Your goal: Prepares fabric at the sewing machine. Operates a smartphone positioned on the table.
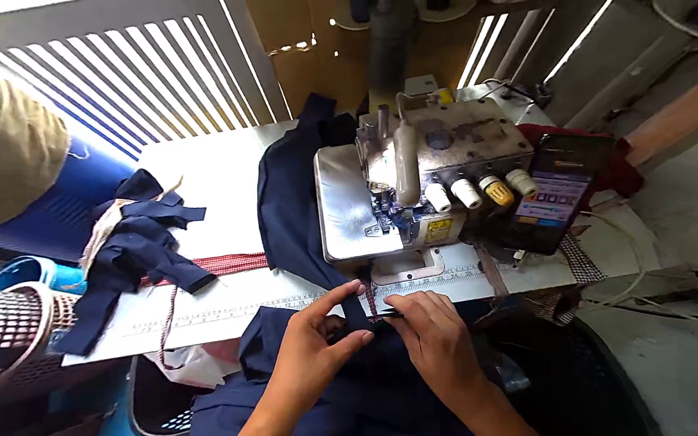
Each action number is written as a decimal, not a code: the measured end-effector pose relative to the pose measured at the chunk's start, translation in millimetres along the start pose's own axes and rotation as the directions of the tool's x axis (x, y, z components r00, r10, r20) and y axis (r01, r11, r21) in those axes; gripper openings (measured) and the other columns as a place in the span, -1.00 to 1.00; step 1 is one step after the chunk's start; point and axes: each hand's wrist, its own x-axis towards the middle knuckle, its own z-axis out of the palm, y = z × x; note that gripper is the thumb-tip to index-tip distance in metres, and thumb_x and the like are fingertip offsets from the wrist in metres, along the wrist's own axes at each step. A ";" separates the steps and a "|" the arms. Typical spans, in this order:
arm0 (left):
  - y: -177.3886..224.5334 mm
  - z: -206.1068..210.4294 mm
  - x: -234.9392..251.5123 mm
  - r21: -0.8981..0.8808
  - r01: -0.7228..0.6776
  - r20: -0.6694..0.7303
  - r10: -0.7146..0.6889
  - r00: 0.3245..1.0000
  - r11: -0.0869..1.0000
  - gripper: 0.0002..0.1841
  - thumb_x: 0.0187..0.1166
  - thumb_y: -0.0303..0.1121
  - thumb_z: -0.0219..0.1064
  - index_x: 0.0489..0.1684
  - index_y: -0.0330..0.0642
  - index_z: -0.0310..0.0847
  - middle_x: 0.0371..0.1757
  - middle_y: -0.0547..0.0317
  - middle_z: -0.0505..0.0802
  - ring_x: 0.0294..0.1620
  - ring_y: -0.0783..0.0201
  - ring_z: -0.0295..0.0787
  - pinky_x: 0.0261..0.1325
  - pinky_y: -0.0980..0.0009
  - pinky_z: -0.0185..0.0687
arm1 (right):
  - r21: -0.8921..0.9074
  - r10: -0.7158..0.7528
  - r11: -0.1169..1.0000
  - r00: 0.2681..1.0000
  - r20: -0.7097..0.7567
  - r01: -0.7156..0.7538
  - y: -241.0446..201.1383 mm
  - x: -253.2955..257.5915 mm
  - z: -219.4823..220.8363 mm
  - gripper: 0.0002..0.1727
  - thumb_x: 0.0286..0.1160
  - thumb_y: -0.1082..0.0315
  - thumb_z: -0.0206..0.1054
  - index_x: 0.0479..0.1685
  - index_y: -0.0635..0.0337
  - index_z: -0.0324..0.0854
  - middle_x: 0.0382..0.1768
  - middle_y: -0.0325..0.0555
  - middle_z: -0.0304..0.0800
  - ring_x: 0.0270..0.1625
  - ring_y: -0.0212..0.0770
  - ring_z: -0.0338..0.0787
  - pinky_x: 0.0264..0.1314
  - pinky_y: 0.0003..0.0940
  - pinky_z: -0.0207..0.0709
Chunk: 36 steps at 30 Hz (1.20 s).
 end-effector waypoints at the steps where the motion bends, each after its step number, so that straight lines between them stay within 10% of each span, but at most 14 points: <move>1: 0.5 -4.3 -0.2 -0.093 0.022 0.046 -0.018 0.999 0.995 -0.32 0.24 -0.63 0.61 0.51 -0.34 0.58 0.45 0.03 0.77 0.10 0.12 0.92 0.07 0.27 0.93 | -0.022 0.006 1.000 1.000 0.001 -0.006 -1.7 2.1 0.8 -0.68 0.71 0.04 0.25 0.06 0.01 0.79 -0.28 -0.26 0.79 -0.17 -0.24 0.75 0.04 -0.22 0.57; 4: -10.9 -26.2 -4.1 -0.524 0.106 0.238 0.026 0.971 0.845 -0.30 0.38 -0.57 0.52 0.64 -0.24 0.45 0.63 0.09 0.61 0.32 0.34 0.76 0.23 0.42 0.76 | -0.049 0.033 0.998 0.999 0.026 -0.032 -9.4 6.1 -1.1 -0.66 0.70 0.04 0.23 0.06 0.09 0.75 -0.22 -0.21 0.82 -0.12 -0.19 0.78 0.02 -0.22 0.60; 6: -25.8 -35.0 -11.9 -0.844 0.165 0.252 0.105 0.962 0.510 -0.30 0.48 -0.43 0.47 0.72 -0.16 0.38 0.67 0.19 0.58 -0.04 0.64 0.77 -0.17 0.75 0.60 | -0.021 0.017 1.000 0.999 0.048 -0.016 -16.4 7.2 -0.7 -0.67 0.70 0.08 0.22 0.04 0.11 0.75 -0.22 -0.20 0.82 -0.13 -0.18 0.78 -0.02 -0.25 0.62; 9: -41.5 -36.8 -26.8 -0.986 0.168 0.167 0.121 0.979 -0.005 -0.22 0.48 -0.38 0.44 0.79 -0.25 0.23 0.68 0.09 0.56 -0.01 0.56 0.80 -0.08 0.75 0.60 | 0.019 -0.042 0.999 0.998 0.055 0.041 -29.3 7.2 4.3 -0.69 0.72 0.10 0.22 -0.01 0.07 0.79 -0.27 -0.18 0.80 -0.20 -0.17 0.77 -0.17 -0.27 0.59; 14: -46.5 -30.8 -34.1 -0.970 0.171 0.157 0.092 0.983 -0.174 -0.21 0.45 -0.43 0.45 0.77 -0.29 0.22 0.67 0.07 0.56 -0.05 0.55 0.79 -0.15 0.78 0.57 | -0.031 -0.084 0.996 0.995 0.060 0.086 -48.7 17.0 6.8 -0.71 0.73 0.09 0.22 0.01 0.01 0.81 -0.36 -0.18 0.75 -0.32 -0.15 0.71 -0.32 -0.26 0.47; 17: -42.3 -33.1 -29.9 -0.981 0.185 0.191 0.114 0.975 0.060 -0.25 0.52 -0.47 0.41 0.79 -0.26 0.23 0.72 0.07 0.52 -0.13 0.59 0.77 -0.23 0.79 0.55 | -0.077 -0.097 0.992 0.993 0.073 0.103 -53.2 23.0 5.2 -0.63 0.75 0.00 0.17 -0.02 0.04 0.80 -0.37 -0.19 0.73 -0.34 -0.14 0.68 -0.32 -0.26 0.42; 19: -32.3 -37.9 -23.5 -0.829 0.134 0.204 0.070 0.977 0.542 -0.21 0.41 -0.48 0.53 0.76 -0.17 0.30 0.70 0.14 0.55 -0.05 0.62 0.78 -0.21 0.74 0.62 | -0.096 -0.104 0.989 0.992 0.072 0.111 -52.0 24.7 1.8 -0.62 0.76 -0.01 0.17 -0.06 0.05 0.80 -0.38 -0.19 0.73 -0.34 -0.14 0.67 -0.31 -0.25 0.40; 22: -8.9 -37.6 -15.9 -0.395 0.045 0.169 0.024 0.985 0.918 -0.11 0.27 -0.58 0.61 0.74 -0.35 0.27 0.67 0.01 0.56 0.47 0.17 0.69 0.30 0.27 0.79 | -0.115 -0.105 0.987 0.992 0.066 0.112 -41.9 21.1 -4.1 -0.65 0.75 0.02 0.20 -0.13 0.05 0.78 -0.37 -0.18 0.74 -0.31 -0.14 0.68 -0.25 -0.22 0.43; 29: 13.1 -26.1 -1.0 -0.124 0.075 0.293 -0.036 0.955 0.989 -0.08 0.22 -0.66 0.62 0.75 -0.28 0.29 0.67 0.17 0.58 -0.07 0.31 0.91 -0.13 0.38 0.92 | -0.163 -0.193 0.967 0.980 0.042 0.198 -31.6 16.4 -7.1 -0.80 0.70 0.24 0.22 -0.12 -0.03 0.78 -0.26 -0.19 0.79 -0.21 -0.16 0.70 -0.06 -0.20 0.47; 36: 15.8 -24.7 3.4 -0.024 0.099 0.328 -0.086 0.941 0.995 -0.10 0.20 -0.61 0.66 0.72 -0.18 0.37 0.61 0.28 0.65 -0.01 0.34 0.92 -0.06 0.40 0.92 | -0.164 -0.269 0.948 0.962 0.048 0.273 -28.6 19.6 0.0 -0.75 0.58 0.41 0.19 -0.09 -0.06 0.81 -0.34 -0.20 0.75 -0.26 -0.18 0.68 -0.17 -0.24 0.42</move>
